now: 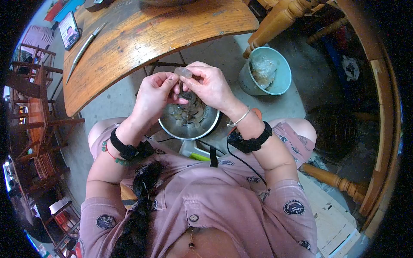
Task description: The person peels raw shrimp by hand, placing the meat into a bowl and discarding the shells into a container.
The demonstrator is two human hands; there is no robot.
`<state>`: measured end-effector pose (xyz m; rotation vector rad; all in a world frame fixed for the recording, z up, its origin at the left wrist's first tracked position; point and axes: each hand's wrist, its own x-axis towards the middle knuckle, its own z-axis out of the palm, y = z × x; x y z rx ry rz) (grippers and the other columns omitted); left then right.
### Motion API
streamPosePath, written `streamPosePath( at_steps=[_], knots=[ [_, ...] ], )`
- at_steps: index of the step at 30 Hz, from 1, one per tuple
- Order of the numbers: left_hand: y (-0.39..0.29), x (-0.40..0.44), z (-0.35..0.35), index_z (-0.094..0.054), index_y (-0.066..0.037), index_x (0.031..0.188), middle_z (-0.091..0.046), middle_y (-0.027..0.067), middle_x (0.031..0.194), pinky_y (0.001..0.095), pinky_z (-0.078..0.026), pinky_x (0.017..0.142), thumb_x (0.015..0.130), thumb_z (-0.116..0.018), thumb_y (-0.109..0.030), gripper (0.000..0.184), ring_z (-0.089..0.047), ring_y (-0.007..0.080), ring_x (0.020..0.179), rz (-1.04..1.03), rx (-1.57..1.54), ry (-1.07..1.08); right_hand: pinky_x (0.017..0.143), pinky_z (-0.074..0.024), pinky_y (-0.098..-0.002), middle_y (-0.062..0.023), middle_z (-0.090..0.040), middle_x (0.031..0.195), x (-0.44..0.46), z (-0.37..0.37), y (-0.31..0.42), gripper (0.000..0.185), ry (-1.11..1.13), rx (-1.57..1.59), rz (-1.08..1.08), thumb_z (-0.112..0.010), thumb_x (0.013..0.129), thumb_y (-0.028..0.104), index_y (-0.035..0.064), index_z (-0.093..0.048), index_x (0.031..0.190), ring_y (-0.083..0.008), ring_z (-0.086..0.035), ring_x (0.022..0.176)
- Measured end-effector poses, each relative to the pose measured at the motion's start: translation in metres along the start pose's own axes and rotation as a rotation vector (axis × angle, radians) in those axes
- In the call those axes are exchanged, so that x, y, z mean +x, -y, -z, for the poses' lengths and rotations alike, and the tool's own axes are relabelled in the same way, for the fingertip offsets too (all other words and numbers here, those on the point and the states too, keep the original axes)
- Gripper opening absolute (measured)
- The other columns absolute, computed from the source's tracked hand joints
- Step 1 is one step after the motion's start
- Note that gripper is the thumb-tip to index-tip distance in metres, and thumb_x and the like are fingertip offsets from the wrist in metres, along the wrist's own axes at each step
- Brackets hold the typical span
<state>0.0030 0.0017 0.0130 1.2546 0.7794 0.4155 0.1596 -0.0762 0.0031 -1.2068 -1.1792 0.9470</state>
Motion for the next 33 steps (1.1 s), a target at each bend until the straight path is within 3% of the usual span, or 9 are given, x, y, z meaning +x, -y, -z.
streamPosePath(
  at_steps=[8, 15, 21, 23, 25, 27, 30, 32, 33],
  knots=[
    [-0.008, -0.008, -0.007, -0.062, 0.003, 0.09, -0.053, 0.0016, 0.07, 0.0292, -0.06, 0.06, 0.099, -0.052, -0.015, 0.023, -0.056, 0.0103, 0.059, -0.007, 0.073, 0.041, 0.062, -0.0476, -0.021, -0.0052, -0.061, 0.092, -0.001, 0.002, -0.005, 0.015, -0.027, -0.01, 0.054, -0.058, 0.086, -0.003, -0.0051, -0.067, 0.098, -0.0082, -0.056, 0.068],
    [-0.011, -0.008, 0.001, -0.063, 0.001, 0.09, -0.051, -0.0014, 0.068, 0.029, -0.059, 0.06, 0.098, -0.052, -0.018, 0.023, -0.051, 0.0074, 0.056, 0.141, -0.166, 0.155, 0.063, -0.0487, -0.0224, -0.0057, -0.061, 0.084, 0.0, 0.004, -0.002, 0.02, -0.022, -0.071, 0.091, -0.059, 0.082, -0.005, -0.0011, -0.07, 0.099, -0.0087, -0.058, 0.07],
    [-0.016, -0.009, 0.004, -0.062, 0.0, 0.095, -0.051, -0.0022, 0.068, 0.0267, -0.056, 0.058, 0.099, -0.049, -0.019, 0.023, -0.05, 0.0072, 0.057, 0.228, -0.351, 0.267, 0.064, -0.051, -0.0283, -0.0113, -0.064, 0.082, 0.012, 0.032, -0.016, 0.017, -0.13, -0.525, 0.186, -0.065, 0.082, 0.003, 0.0039, -0.071, 0.098, -0.0179, -0.065, 0.071],
    [-0.013, -0.007, 0.007, -0.062, 0.0, 0.097, -0.052, -0.002, 0.069, 0.0259, -0.055, 0.058, 0.1, -0.049, -0.019, 0.023, -0.051, 0.0076, 0.058, 0.247, -0.39, 0.283, 0.066, -0.0517, -0.0334, -0.0135, -0.066, 0.087, 0.013, 0.054, -0.012, 0.013, -0.188, -0.624, -0.041, -0.066, 0.084, 0.009, 0.0039, -0.071, 0.095, -0.0247, -0.066, 0.073],
    [-0.01, -0.005, 0.01, -0.062, 0.0, 0.098, -0.054, -0.0013, 0.071, 0.0249, -0.052, 0.059, 0.1, -0.048, -0.017, 0.023, -0.052, 0.0085, 0.061, 0.254, -0.437, 0.317, 0.068, -0.0513, -0.0372, -0.0148, -0.066, 0.086, 0.018, 0.091, -0.023, 0.014, -0.311, -0.864, 0.157, -0.065, 0.086, 0.016, 0.0045, -0.071, 0.092, -0.0284, -0.065, 0.076],
    [-0.009, -0.005, 0.01, -0.062, 0.0, 0.099, -0.054, -0.001, 0.072, 0.0248, -0.051, 0.06, 0.1, -0.048, -0.017, 0.022, -0.052, 0.0088, 0.061, 0.249, -0.443, 0.315, 0.071, -0.0508, -0.0383, -0.0153, -0.066, 0.086, 0.018, 0.125, -0.009, 0.019, -0.422, -1.035, 0.199, -0.065, 0.086, 0.022, 0.005, -0.071, 0.092, -0.0306, -0.064, 0.078],
    [-0.008, -0.004, 0.008, -0.061, 0.0, 0.099, -0.055, -0.0004, 0.074, 0.0247, -0.05, 0.061, 0.1, -0.048, -0.017, 0.022, -0.052, 0.0095, 0.063, 0.241, -0.448, 0.306, 0.071, -0.0501, -0.0382, -0.0155, -0.066, 0.085, 0.014, 0.171, 0.002, 0.02, -0.609, -1.01, 0.04, -0.065, 0.086, 0.022, 0.0042, -0.071, 0.09, -0.0302, -0.065, 0.079],
    [-0.007, -0.004, 0.008, -0.061, 0.0, 0.1, -0.056, 0.0, 0.075, 0.0247, -0.05, 0.061, 0.1, -0.047, -0.017, 0.022, -0.053, 0.0099, 0.064, 0.241, -0.45, 0.296, 0.084, -0.0486, -0.0399, -0.0154, -0.066, 0.103, 0.009, 0.207, -0.014, 0.021, -0.621, -1.19, -0.107, -0.066, 0.084, 0.021, 0.0085, -0.071, 0.1, -0.031, -0.062, 0.097],
    [-0.007, -0.004, 0.009, -0.061, 0.0, 0.1, -0.056, 0.0003, 0.075, 0.0246, -0.05, 0.061, 0.1, -0.047, -0.017, 0.022, -0.053, 0.0103, 0.064, 0.271, -0.462, 0.301, 0.084, -0.0486, -0.0399, -0.0154, -0.066, 0.103, 0.002, 0.206, -0.027, 0.021, -0.622, -1.19, -0.107, -0.066, 0.084, 0.021, 0.0085, -0.071, 0.1, -0.031, -0.062, 0.097]
  ],
)
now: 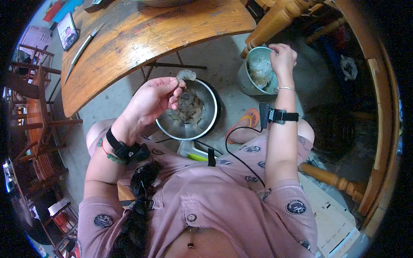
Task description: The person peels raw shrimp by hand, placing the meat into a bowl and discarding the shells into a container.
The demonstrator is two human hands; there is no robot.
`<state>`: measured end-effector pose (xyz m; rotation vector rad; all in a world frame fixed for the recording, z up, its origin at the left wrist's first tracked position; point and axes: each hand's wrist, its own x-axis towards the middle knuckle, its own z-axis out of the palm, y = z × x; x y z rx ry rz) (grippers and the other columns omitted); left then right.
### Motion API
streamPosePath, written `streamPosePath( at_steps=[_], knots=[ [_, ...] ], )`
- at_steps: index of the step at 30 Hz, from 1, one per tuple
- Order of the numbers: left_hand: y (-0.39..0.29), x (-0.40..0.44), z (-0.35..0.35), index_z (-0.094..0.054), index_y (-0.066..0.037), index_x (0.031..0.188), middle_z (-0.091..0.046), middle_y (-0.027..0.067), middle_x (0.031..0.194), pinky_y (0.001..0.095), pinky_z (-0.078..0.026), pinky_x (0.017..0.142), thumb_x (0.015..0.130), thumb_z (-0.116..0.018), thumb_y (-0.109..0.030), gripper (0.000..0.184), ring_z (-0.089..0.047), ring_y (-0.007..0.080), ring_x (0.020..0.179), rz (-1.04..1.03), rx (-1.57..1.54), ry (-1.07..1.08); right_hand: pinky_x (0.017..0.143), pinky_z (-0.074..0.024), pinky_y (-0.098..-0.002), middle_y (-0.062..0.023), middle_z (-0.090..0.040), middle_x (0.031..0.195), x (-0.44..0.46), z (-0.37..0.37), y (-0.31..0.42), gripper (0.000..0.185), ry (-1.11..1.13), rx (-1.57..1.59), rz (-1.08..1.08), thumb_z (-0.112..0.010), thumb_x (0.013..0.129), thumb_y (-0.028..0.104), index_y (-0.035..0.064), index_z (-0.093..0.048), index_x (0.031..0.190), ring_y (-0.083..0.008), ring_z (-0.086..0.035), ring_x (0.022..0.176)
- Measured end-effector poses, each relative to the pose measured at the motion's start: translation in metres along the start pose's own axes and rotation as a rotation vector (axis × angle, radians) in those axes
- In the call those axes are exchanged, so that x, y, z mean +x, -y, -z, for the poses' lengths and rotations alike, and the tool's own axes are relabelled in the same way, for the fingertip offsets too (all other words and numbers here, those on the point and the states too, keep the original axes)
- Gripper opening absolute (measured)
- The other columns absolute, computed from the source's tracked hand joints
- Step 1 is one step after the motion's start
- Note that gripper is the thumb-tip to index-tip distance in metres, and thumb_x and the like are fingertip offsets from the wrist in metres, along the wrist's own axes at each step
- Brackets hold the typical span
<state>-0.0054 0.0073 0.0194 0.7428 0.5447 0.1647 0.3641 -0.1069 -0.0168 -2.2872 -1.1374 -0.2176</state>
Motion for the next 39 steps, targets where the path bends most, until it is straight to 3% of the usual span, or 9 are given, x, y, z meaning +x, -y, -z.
streamPosePath(
  at_steps=[2, 3, 4, 7, 9, 13, 16, 19, 39],
  knots=[
    [-0.002, -0.001, -0.001, -0.061, 0.0, 0.099, -0.056, 0.0006, 0.076, 0.0245, -0.049, 0.06, 0.1, -0.047, -0.016, 0.021, -0.052, 0.0107, 0.065, 0.026, -0.011, 0.001, 0.098, -0.0422, -0.0446, -0.0141, -0.057, 0.127, -0.019, -0.016, -0.011, 0.031, 0.032, -0.557, -0.203, -0.067, 0.08, 0.019, 0.0158, -0.069, 0.111, -0.0338, -0.05, 0.119],
    [-0.002, -0.001, -0.001, -0.061, 0.0, 0.1, -0.056, 0.0013, 0.076, 0.0241, -0.048, 0.059, 0.1, -0.047, -0.016, 0.021, -0.052, 0.0111, 0.065, 0.046, -0.064, 0.002, 0.107, -0.0339, -0.0485, -0.0109, -0.043, 0.144, -0.016, -0.014, -0.008, 0.041, 0.147, -0.449, -0.271, -0.069, 0.078, 0.02, 0.0233, -0.066, 0.119, -0.0354, -0.034, 0.134],
    [-0.001, -0.002, -0.001, -0.06, 0.001, 0.1, -0.056, 0.002, 0.077, 0.0236, -0.047, 0.059, 0.1, -0.047, -0.015, 0.021, -0.051, 0.0114, 0.065, 0.068, -0.119, 0.004, 0.107, -0.0339, -0.0485, -0.0109, -0.043, 0.144, -0.014, -0.013, -0.004, 0.041, 0.147, -0.449, -0.269, -0.069, 0.078, 0.02, 0.0233, -0.066, 0.119, -0.0354, -0.034, 0.134],
    [-0.004, -0.002, -0.002, -0.059, 0.001, 0.1, -0.055, 0.003, 0.077, 0.0229, -0.046, 0.058, 0.1, -0.046, -0.015, 0.021, -0.05, 0.0115, 0.064, 0.043, -0.195, 0.017, 0.097, -0.0444, -0.0402, -0.0098, -0.065, 0.118, -0.008, -0.006, 0.022, 0.037, 0.168, -0.005, 0.25, -0.067, 0.082, 0.018, 0.0108, -0.065, 0.118, -0.0299, -0.057, 0.114],
    [-0.003, -0.001, -0.003, -0.059, 0.002, 0.101, -0.055, 0.0032, 0.077, 0.0227, -0.046, 0.058, 0.1, -0.046, -0.014, 0.021, -0.05, 0.0115, 0.064, 0.042, -0.215, 0.003, 0.091, -0.049, -0.0324, -0.0079, -0.07, 0.105, -0.022, 0.007, 0.071, 0.034, 0.465, 0.43, 0.119, -0.065, 0.086, 0.015, 0.0046, -0.063, 0.119, -0.022, -0.064, 0.098],
    [-0.004, -0.002, -0.006, -0.059, 0.002, 0.101, -0.055, 0.0034, 0.077, 0.0223, -0.045, 0.057, 0.099, -0.046, -0.014, 0.021, -0.05, 0.0115, 0.064, 0.016, -0.21, -0.019, 0.089, -0.0499, -0.0255, -0.0074, -0.065, 0.113, -0.055, 0.018, 0.139, 0.038, 0.973, 1.088, 0.016, -0.064, 0.09, 0.012, -0.0003, -0.056, 0.126, -0.0104, -0.061, 0.097],
    [0.0, -0.002, -0.005, -0.059, 0.001, 0.101, -0.055, 0.0023, 0.075, 0.0218, -0.045, 0.057, 0.099, -0.047, -0.015, 0.02, -0.05, 0.0112, 0.064, -0.011, -0.192, -0.026, 0.066, -0.0466, -0.0185, -0.0006, -0.066, 0.093, -0.072, 0.009, 0.166, 0.032, 0.954, 1.144, -0.07, -0.064, 0.091, 0.011, 0.0001, -0.061, 0.121, -0.0041, -0.056, 0.077],
    [0.002, -0.002, -0.008, -0.06, -0.002, 0.099, -0.054, 0.0002, 0.073, 0.0225, -0.044, 0.055, 0.099, -0.048, -0.017, 0.019, -0.049, 0.0106, 0.061, 0.012, -0.077, -0.04, 0.06, -0.0419, -0.0174, 0.0014, -0.066, 0.088, -0.086, -0.007, 0.17, 0.027, 0.887, 1.257, -0.148, -0.063, 0.092, 0.011, -0.0003, -0.063, 0.117, -0.0028, -0.052, 0.07],
    [0.008, 0.001, -0.007, -0.059, -0.004, 0.096, -0.053, -0.0009, 0.069, 0.0246, -0.046, 0.052, 0.099, -0.05, -0.022, 0.021, -0.05, 0.0093, 0.057, -0.027, 0.12, -0.1, 0.06, -0.0485, -0.0203, -0.0018, -0.066, 0.082, -0.097, -0.025, 0.168, 0.016, 0.641, 1.237, -0.047, -0.063, 0.091, 0.009, -0.0015, -0.066, 0.103, -0.0044, -0.058, 0.068]
  ],
)
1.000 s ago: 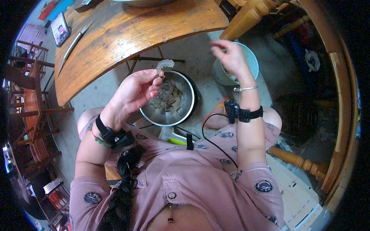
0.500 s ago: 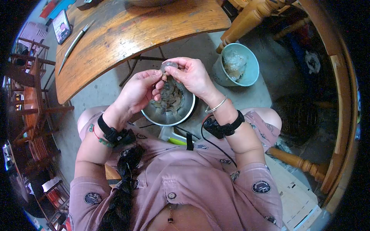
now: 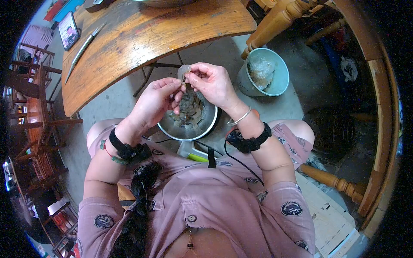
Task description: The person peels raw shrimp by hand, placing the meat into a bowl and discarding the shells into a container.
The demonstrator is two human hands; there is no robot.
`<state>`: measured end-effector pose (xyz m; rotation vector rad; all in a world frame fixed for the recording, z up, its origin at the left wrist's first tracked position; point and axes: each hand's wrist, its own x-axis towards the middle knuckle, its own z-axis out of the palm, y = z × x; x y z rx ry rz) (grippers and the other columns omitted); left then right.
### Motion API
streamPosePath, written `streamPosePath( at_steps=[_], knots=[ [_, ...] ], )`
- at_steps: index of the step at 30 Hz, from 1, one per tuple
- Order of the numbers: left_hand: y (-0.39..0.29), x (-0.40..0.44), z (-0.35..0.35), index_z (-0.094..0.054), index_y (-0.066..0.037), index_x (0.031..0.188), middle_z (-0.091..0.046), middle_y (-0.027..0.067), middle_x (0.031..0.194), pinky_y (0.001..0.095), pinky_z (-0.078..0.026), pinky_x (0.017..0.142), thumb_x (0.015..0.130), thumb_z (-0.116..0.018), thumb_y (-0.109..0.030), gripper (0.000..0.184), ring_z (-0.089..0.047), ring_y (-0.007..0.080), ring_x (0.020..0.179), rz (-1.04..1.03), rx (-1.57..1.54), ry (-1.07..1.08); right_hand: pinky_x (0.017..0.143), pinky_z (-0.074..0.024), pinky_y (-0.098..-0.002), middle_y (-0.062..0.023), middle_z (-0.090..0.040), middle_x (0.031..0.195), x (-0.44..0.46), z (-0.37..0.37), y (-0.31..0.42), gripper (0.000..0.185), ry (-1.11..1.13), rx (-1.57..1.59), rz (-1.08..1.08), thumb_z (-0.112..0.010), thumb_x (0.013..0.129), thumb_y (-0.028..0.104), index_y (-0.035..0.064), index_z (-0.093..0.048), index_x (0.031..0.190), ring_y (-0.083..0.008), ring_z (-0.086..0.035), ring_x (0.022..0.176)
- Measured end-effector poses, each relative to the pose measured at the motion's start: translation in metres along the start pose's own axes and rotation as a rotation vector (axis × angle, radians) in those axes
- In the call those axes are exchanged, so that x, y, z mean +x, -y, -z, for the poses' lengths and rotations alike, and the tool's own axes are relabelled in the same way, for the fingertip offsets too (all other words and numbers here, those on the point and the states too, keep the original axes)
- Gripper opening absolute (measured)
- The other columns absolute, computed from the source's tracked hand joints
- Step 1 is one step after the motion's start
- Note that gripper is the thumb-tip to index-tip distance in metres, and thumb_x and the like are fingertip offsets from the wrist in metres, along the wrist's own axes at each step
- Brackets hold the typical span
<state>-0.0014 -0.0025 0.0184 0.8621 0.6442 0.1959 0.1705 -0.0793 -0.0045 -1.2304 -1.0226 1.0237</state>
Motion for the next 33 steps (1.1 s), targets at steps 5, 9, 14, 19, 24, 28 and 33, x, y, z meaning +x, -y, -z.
streamPosePath(
  at_steps=[5, 9, 14, 19, 24, 28, 33],
  knots=[
    [0.003, 0.002, -0.01, -0.058, -0.002, 0.103, -0.059, 0.0016, 0.08, 0.026, -0.052, 0.064, 0.1, -0.05, -0.021, 0.021, -0.057, 0.011, 0.065, -0.07, 0.078, -0.115, 0.059, -0.0476, -0.0197, -0.0015, -0.067, 0.081, -0.001, 0.002, 0.003, 0.014, 0.002, -0.045, 0.005, -0.064, 0.089, 0.007, -0.0013, -0.068, 0.1, -0.0037, -0.057, 0.066],
    [0.008, 0.009, -0.003, -0.056, -0.001, 0.111, -0.063, 0.0045, 0.091, 0.0246, -0.052, 0.074, 0.097, -0.054, -0.013, 0.018, -0.062, 0.0113, 0.077, -0.42, 0.439, -0.226, 0.062, -0.0492, -0.0203, -0.0008, -0.067, 0.08, -0.004, -0.001, 0.011, 0.013, 0.047, -0.114, -0.103, -0.064, 0.087, 0.005, -0.0012, -0.069, 0.098, -0.0039, -0.059, 0.07],
    [0.013, 0.013, 0.005, -0.055, 0.002, 0.112, -0.065, 0.007, 0.094, 0.0239, -0.051, 0.072, 0.096, -0.056, -0.008, 0.019, -0.064, 0.0115, 0.082, -0.524, 0.614, -0.22, 0.065, -0.0513, -0.0212, -0.0013, -0.068, 0.08, -0.005, -0.005, 0.014, 0.009, 0.049, -0.075, -0.125, -0.063, 0.086, 0.004, -0.002, -0.069, 0.091, -0.0053, -0.062, 0.074],
    [0.0, 0.004, -0.005, -0.056, 0.003, 0.109, -0.066, 0.0093, 0.091, 0.0273, -0.055, 0.072, 0.095, -0.056, -0.006, 0.016, -0.065, 0.013, 0.077, -0.296, 0.504, -0.232, 0.063, -0.052, -0.0219, -0.0045, -0.068, 0.078, -0.005, -0.005, 0.009, 0.007, 0.055, -0.125, -0.047, -0.064, 0.086, 0.003, -0.0026, -0.066, 0.083, -0.0058, -0.063, 0.071],
    [-0.003, 0.003, 0.004, -0.059, -0.001, 0.103, -0.064, 0.0044, 0.086, 0.0319, -0.058, 0.08, 0.096, -0.055, -0.01, 0.012, -0.063, 0.0117, 0.075, -0.069, -0.028, -0.058, 0.06, -0.0503, -0.0214, -0.003, -0.067, 0.075, -0.005, -0.006, 0.006, 0.006, 0.041, -0.172, 0.027, -0.066, 0.084, 0.003, -0.0028, -0.066, 0.083, -0.0051, -0.062, 0.07],
    [-0.006, 0.002, 0.005, -0.061, -0.003, 0.1, -0.063, 0.001, 0.085, 0.0335, -0.058, 0.083, 0.097, -0.054, -0.014, 0.013, -0.062, 0.0106, 0.077, -0.001, -0.232, 0.06, 0.06, -0.0478, -0.0206, 0.0001, -0.065, 0.075, -0.002, 0.0, 0.002, 0.005, 0.053, -0.183, 0.068, -0.067, 0.083, 0.003, -0.0023, -0.066, 0.083, -0.0031, -0.058, 0.068],
    [-0.009, 0.0, 0.006, -0.06, -0.002, 0.104, -0.064, 0.0029, 0.088, 0.0332, -0.058, 0.083, 0.097, -0.054, -0.012, 0.013, -0.062, 0.0109, 0.079, -0.02, -0.253, 0.081, 0.057, -0.0447, -0.0197, 0.0006, -0.063, 0.075, -0.001, 0.004, 0.011, 0.004, 0.125, -0.076, 0.033, -0.064, 0.085, 0.003, -0.0006, -0.067, 0.085, -0.0025, -0.053, 0.065]
  ],
)
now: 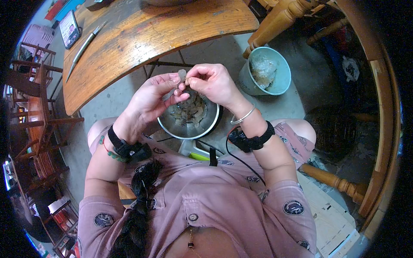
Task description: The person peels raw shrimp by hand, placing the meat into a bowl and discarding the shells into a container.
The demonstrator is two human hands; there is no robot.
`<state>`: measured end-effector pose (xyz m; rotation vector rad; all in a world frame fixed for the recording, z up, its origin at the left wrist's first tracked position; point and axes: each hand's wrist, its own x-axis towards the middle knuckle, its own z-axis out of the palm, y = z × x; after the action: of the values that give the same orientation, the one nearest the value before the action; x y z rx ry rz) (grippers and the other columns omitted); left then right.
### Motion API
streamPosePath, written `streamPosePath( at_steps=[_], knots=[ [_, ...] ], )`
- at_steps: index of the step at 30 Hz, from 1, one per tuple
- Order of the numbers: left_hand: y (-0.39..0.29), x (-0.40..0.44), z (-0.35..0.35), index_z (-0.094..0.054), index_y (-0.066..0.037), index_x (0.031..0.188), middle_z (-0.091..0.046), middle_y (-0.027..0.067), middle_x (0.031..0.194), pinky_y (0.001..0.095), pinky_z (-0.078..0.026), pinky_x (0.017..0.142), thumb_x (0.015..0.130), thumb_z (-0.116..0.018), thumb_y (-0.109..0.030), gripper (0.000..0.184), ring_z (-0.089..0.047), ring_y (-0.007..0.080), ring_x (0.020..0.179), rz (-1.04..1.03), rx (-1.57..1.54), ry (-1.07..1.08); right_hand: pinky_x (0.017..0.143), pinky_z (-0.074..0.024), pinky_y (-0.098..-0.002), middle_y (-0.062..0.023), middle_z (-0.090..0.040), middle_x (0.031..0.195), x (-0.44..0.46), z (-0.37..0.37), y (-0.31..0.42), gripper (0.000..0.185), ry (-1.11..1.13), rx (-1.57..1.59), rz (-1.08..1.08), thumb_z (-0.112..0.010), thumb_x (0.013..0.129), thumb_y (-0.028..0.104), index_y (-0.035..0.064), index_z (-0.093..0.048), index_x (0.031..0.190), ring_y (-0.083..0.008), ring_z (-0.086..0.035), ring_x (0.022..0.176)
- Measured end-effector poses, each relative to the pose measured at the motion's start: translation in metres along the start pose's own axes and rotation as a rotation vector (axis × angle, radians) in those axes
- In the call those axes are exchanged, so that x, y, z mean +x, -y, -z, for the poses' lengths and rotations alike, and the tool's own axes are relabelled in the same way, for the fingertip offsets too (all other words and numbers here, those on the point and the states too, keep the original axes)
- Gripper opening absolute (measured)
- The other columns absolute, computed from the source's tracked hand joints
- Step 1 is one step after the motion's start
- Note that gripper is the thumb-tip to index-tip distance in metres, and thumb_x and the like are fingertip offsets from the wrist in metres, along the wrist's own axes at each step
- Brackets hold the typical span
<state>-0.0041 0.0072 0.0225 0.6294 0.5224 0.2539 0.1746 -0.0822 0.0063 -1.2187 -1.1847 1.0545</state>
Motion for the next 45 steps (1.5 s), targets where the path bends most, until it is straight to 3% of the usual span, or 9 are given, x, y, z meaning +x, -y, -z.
streamPosePath(
  at_steps=[4, 10, 14, 20, 24, 26, 29, 37, 45],
  knots=[
    [0.004, 0.003, 0.003, -0.055, 0.0, 0.113, -0.064, 0.006, 0.091, 0.0332, -0.058, 0.082, 0.097, -0.054, -0.009, 0.019, -0.063, 0.0128, 0.079, -0.065, 0.039, -0.079, 0.054, -0.0415, -0.0182, 0.0003, -0.061, 0.073, 0.0, 0.005, 0.007, 0.007, 0.091, 0.238, -0.148, -0.06, 0.089, 0.005, 0.0014, -0.067, 0.088, -0.0036, -0.052, 0.062],
    [0.005, 0.006, 0.003, -0.049, 0.002, 0.12, -0.065, 0.0096, 0.094, 0.0347, -0.057, 0.082, 0.097, -0.051, -0.008, 0.025, -0.065, 0.017, 0.08, -0.095, 0.135, -0.166, 0.053, -0.0415, -0.0171, -0.0007, -0.061, 0.074, 0.002, 0.008, 0.016, 0.012, 0.002, 0.329, -0.131, -0.06, 0.092, 0.01, 0.0008, -0.067, 0.09, -0.0041, -0.05, 0.06],
    [0.003, 0.004, 0.002, -0.046, 0.002, 0.125, -0.066, 0.0121, 0.098, 0.0347, -0.056, 0.082, 0.097, -0.05, -0.006, 0.029, -0.066, 0.0191, 0.082, -0.083, 0.203, -0.179, 0.057, -0.0452, -0.0185, -0.0002, -0.063, 0.077, 0.003, 0.011, 0.016, 0.019, -0.095, 0.058, -0.109, -0.061, 0.094, 0.019, 0.0008, -0.067, 0.093, -0.0035, -0.054, 0.064],
    [0.002, 0.002, 0.001, -0.044, 0.002, 0.13, -0.066, 0.0136, 0.101, 0.0325, -0.055, 0.081, 0.096, -0.05, -0.004, 0.035, -0.066, 0.0207, 0.084, -0.077, 0.17, -0.16, 0.062, -0.0487, -0.0208, -0.0007, -0.066, 0.082, 0.006, 0.012, 0.006, 0.023, -0.126, -0.311, -0.045, -0.062, 0.093, 0.021, -0.0015, -0.066, 0.098, -0.0041, -0.056, 0.068],
    [0.004, 0.003, 0.006, -0.044, 0.002, 0.13, -0.066, 0.012, 0.1, 0.0308, -0.055, 0.081, 0.096, -0.052, -0.004, 0.036, -0.066, 0.0189, 0.087, -0.107, 0.29, -0.129, 0.065, -0.0495, -0.021, -0.0017, -0.066, 0.086, 0.004, 0.006, 0.011, 0.021, -0.064, -0.307, -0.023, -0.063, 0.093, 0.017, -0.0017, -0.065, 0.103, -0.005, -0.058, 0.071],
    [0.005, 0.003, 0.006, -0.044, 0.002, 0.13, -0.066, 0.0114, 0.1, 0.0302, -0.055, 0.081, 0.095, -0.052, -0.003, 0.036, -0.065, 0.018, 0.087, -0.117, 0.346, -0.125, 0.069, -0.0503, -0.0209, -0.0028, -0.067, 0.089, 0.002, 0.005, 0.017, 0.019, 0.094, 0.019, -0.163, -0.064, 0.091, 0.01, -0.002, -0.063, 0.106, -0.0067, -0.061, 0.076],
    [0.007, 0.004, 0.005, -0.044, 0.002, 0.13, -0.066, 0.0094, 0.097, 0.0275, -0.054, 0.077, 0.095, -0.053, -0.003, 0.037, -0.065, 0.016, 0.087, -0.091, 0.278, -0.1, 0.073, -0.0509, -0.0213, -0.0032, -0.067, 0.091, 0.002, 0.008, 0.013, 0.02, 0.13, 0.1, -0.214, -0.063, 0.091, 0.006, -0.0033, -0.061, 0.108, -0.0073, -0.062, 0.082],
    [0.005, -0.001, -0.002, -0.064, -0.001, 0.1, -0.065, 0.0038, 0.084, 0.0229, -0.051, 0.067, 0.097, -0.055, -0.014, 0.016, -0.058, 0.0087, 0.07, 0.007, 0.312, -0.083, 0.071, -0.0498, -0.0204, -0.0043, -0.067, 0.092, 0.004, 0.013, 0.015, 0.024, 0.037, 0.245, -0.2, -0.066, 0.089, 0.008, -0.0019, -0.062, 0.11, -0.0077, -0.062, 0.081],
    [0.004, -0.001, 0.0, -0.064, 0.0, 0.101, -0.064, 0.0027, 0.079, 0.0232, -0.051, 0.064, 0.097, -0.056, -0.015, 0.017, -0.057, 0.0088, 0.067, 0.004, 0.253, -0.084, 0.069, -0.049, -0.0207, -0.0046, -0.068, 0.092, 0.003, 0.009, 0.005, 0.022, 0.026, 0.264, -0.159, -0.067, 0.087, 0.007, -0.0023, -0.064, 0.107, -0.0082, -0.061, 0.078]
  ],
)
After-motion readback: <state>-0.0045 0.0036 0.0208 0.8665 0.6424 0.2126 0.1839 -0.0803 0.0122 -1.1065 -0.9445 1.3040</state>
